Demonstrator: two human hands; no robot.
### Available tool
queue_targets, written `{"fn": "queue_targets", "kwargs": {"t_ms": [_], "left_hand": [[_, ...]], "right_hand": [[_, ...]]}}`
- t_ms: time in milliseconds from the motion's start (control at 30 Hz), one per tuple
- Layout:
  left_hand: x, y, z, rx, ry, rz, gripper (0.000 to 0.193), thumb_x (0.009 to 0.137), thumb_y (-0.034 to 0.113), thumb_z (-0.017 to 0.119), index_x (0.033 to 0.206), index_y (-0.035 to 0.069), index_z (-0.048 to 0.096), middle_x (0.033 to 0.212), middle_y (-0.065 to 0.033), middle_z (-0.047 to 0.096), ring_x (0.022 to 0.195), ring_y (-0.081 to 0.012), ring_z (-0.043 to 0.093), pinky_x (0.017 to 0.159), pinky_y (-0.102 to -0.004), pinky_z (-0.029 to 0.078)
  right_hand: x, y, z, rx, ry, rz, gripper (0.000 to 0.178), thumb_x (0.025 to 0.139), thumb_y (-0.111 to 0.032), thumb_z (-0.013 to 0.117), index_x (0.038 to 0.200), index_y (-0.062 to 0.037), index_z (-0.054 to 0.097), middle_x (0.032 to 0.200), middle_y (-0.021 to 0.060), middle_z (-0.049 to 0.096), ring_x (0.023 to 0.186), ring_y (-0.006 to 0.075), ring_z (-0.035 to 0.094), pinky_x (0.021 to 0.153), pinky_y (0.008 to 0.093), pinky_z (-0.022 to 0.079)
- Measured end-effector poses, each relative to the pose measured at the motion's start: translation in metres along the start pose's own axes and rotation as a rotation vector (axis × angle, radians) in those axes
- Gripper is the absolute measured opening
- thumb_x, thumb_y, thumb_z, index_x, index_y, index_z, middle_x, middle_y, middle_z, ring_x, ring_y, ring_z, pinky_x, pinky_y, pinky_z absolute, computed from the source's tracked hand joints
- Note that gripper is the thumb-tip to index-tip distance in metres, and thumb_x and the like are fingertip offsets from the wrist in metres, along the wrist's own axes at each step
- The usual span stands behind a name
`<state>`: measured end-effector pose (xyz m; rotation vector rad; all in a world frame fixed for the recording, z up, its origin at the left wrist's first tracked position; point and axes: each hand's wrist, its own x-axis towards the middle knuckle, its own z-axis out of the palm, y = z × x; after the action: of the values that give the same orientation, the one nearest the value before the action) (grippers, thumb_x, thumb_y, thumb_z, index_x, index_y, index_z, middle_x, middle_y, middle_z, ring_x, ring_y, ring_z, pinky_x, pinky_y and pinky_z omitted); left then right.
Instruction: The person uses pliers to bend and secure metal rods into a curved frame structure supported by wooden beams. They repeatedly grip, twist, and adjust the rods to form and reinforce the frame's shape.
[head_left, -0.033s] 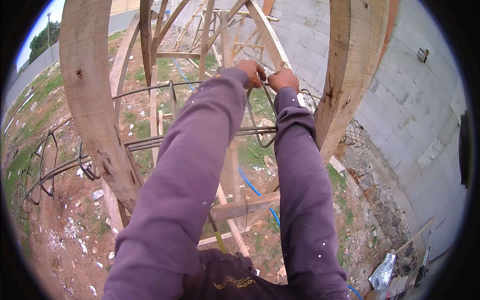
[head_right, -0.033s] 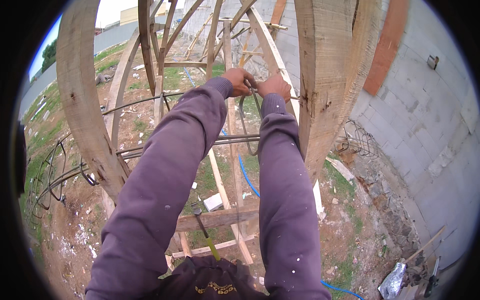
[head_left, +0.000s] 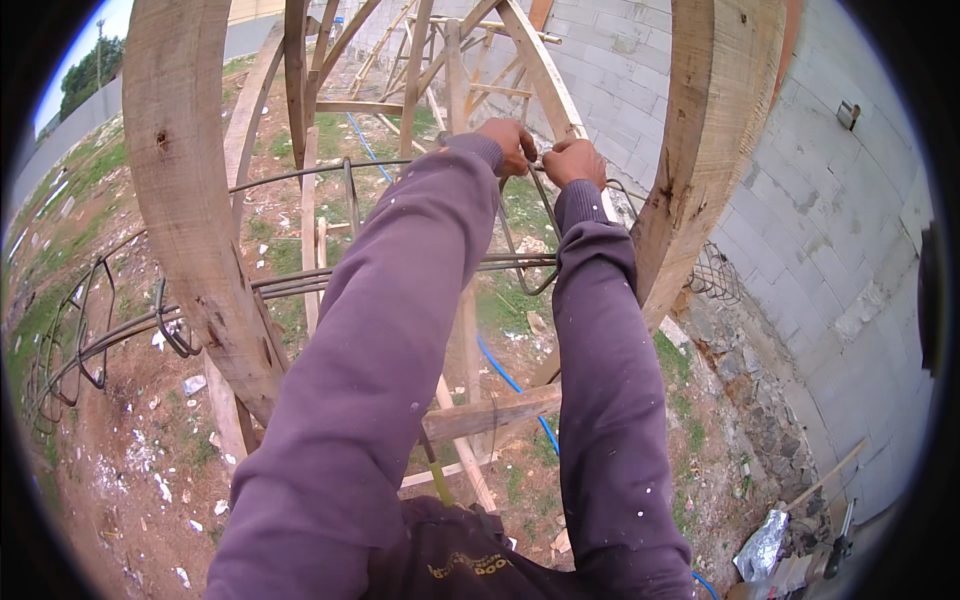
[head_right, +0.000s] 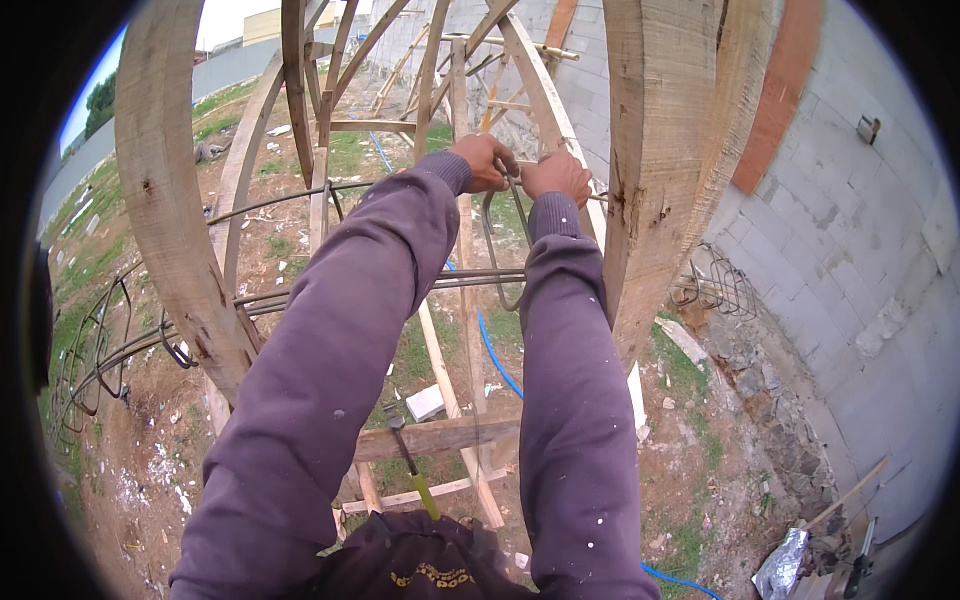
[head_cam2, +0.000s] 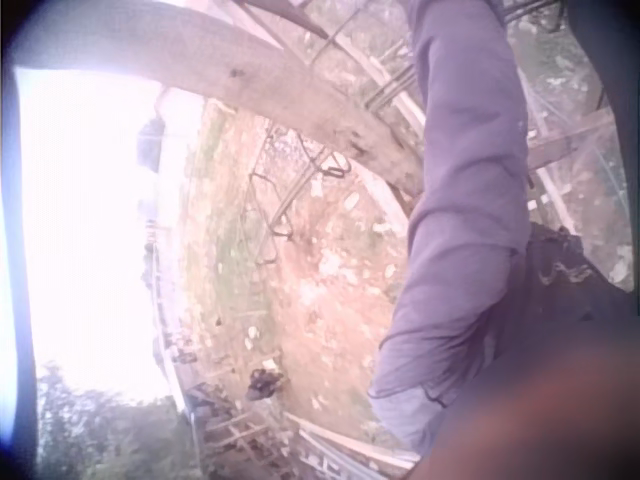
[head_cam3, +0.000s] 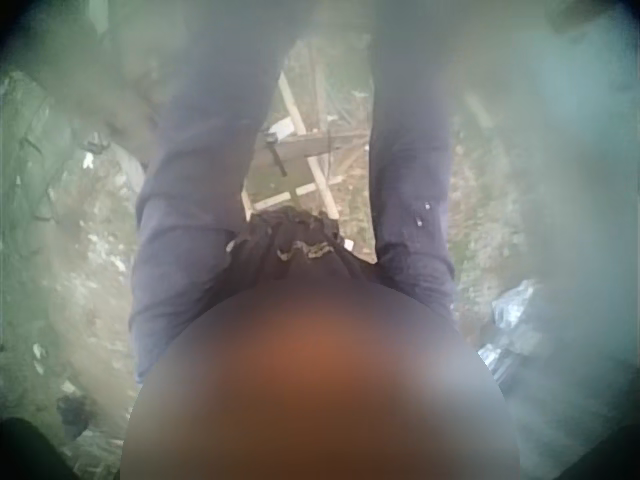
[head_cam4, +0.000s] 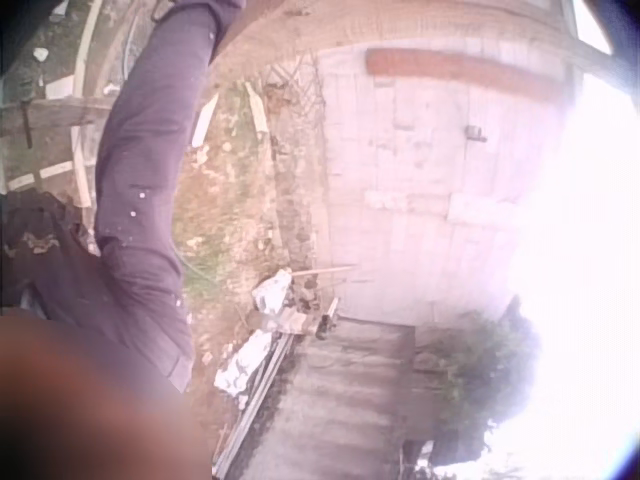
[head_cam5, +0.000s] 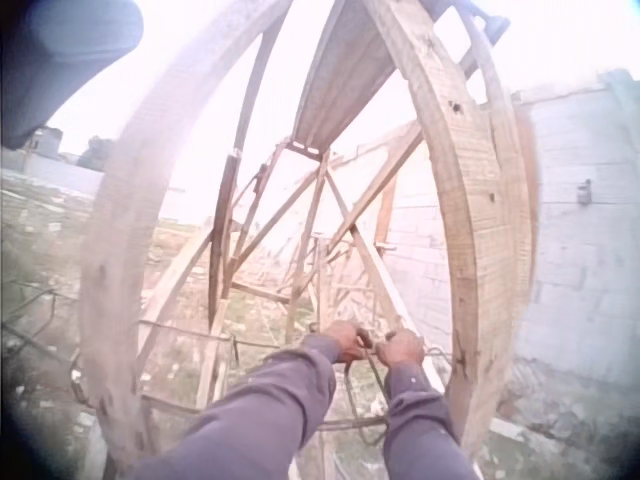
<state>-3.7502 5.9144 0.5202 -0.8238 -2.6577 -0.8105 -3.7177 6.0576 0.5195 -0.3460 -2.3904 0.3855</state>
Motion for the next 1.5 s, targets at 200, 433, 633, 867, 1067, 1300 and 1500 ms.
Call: {"fn": "queue_targets", "kwargs": {"t_ms": [200, 433, 633, 867, 1067, 1300, 1500], "left_hand": [[0.005, 0.002, -0.006, 0.046, 0.010, -0.038, 0.032, 0.071, 0.015, 0.076, 0.103, 0.015, 0.077, 0.100, -0.0130, 0.073, 0.094, -0.0259, 0.070, 0.086, -0.0341, 0.055], [0.015, 0.002, -0.004, 0.069, 0.008, -0.044, 0.030, 0.071, 0.014, 0.076, 0.100, 0.014, 0.077, 0.100, -0.0133, 0.073, 0.095, -0.0262, 0.070, 0.087, -0.0347, 0.055], [0.021, -0.003, 0.002, 0.016, 0.022, -0.072, 0.028, 0.071, 0.014, 0.075, 0.099, 0.011, 0.077, 0.098, -0.0139, 0.074, 0.093, -0.0267, 0.071, 0.086, -0.0349, 0.055], [0.023, -0.004, 0.005, 0.037, 0.071, -0.098, 0.028, 0.070, 0.015, 0.074, 0.097, 0.012, 0.077, 0.097, -0.0139, 0.074, 0.093, -0.0252, 0.071, 0.085, -0.0348, 0.056], [0.023, -0.006, 0.004, -0.042, 0.012, -0.083, 0.028, 0.069, 0.015, 0.075, 0.097, 0.012, 0.078, 0.096, -0.0126, 0.074, 0.091, -0.0251, 0.071, 0.085, -0.0342, 0.055], [0.024, -0.006, 0.005, -0.020, 0.066, -0.135, 0.027, 0.070, 0.015, 0.074, 0.096, 0.013, 0.078, 0.093, -0.0117, 0.074, 0.089, -0.0247, 0.071, 0.083, -0.0335, 0.056], [0.027, -0.006, 0.007, -0.009, 0.052, -0.141, 0.028, 0.070, 0.015, 0.072, 0.097, 0.013, 0.078, 0.088, -0.0113, 0.074, 0.085, -0.0230, 0.072, 0.079, -0.0333, 0.057]], "right_hand": [[-0.026, 0.019, -0.021, 0.135, 0.071, -0.121, 0.028, 0.073, -0.014, 0.067, 0.100, -0.0126, 0.076, 0.097, 0.0150, 0.073, 0.097, 0.0336, 0.067, 0.088, 0.0411, 0.053], [-0.032, 0.012, -0.019, -0.076, 0.024, -0.035, 0.020, 0.075, -0.013, 0.071, 0.094, -0.0128, 0.076, 0.097, 0.0161, 0.072, 0.099, 0.0345, 0.069, 0.088, 0.0424, 0.053], [0.002, 0.008, 0.007, -0.337, -0.022, -0.379, 0.016, 0.082, -0.015, 0.066, 0.089, -0.0245, 0.078, 0.090, 0.0067, 0.073, 0.104, 0.0233, 0.062, 0.093, 0.0439, 0.040], [0.022, 0.016, 0.022, -0.242, -0.286, -0.336, 0.025, 0.082, -0.030, 0.068, 0.106, -0.0258, 0.076, 0.107, 0.0092, 0.072, 0.104, 0.0278, 0.066, 0.095, 0.0455, 0.045], [0.021, 0.024, 0.027, -0.211, -0.390, -0.368, 0.035, 0.070, -0.034, 0.085, 0.100, -0.0195, 0.076, 0.097, 0.0060, 0.073, 0.101, 0.0265, 0.066, 0.092, 0.0472, 0.045], [0.007, 0.030, 0.027, 0.105, -0.142, -0.517, 0.037, 0.070, -0.020, 0.085, 0.098, -0.0112, 0.062, 0.085, 0.0060, 0.073, 0.087, 0.0253, 0.071, 0.076, 0.0386, 0.052], [-0.002, 0.043, 0.031, 0.369, -0.113, -0.437, 0.031, 0.073, -0.005, 0.075, 0.101, -0.0100, 0.064, 0.098, 0.0101, 0.074, 0.099, 0.0247, 0.070, 0.086, 0.0355, 0.053]]}}
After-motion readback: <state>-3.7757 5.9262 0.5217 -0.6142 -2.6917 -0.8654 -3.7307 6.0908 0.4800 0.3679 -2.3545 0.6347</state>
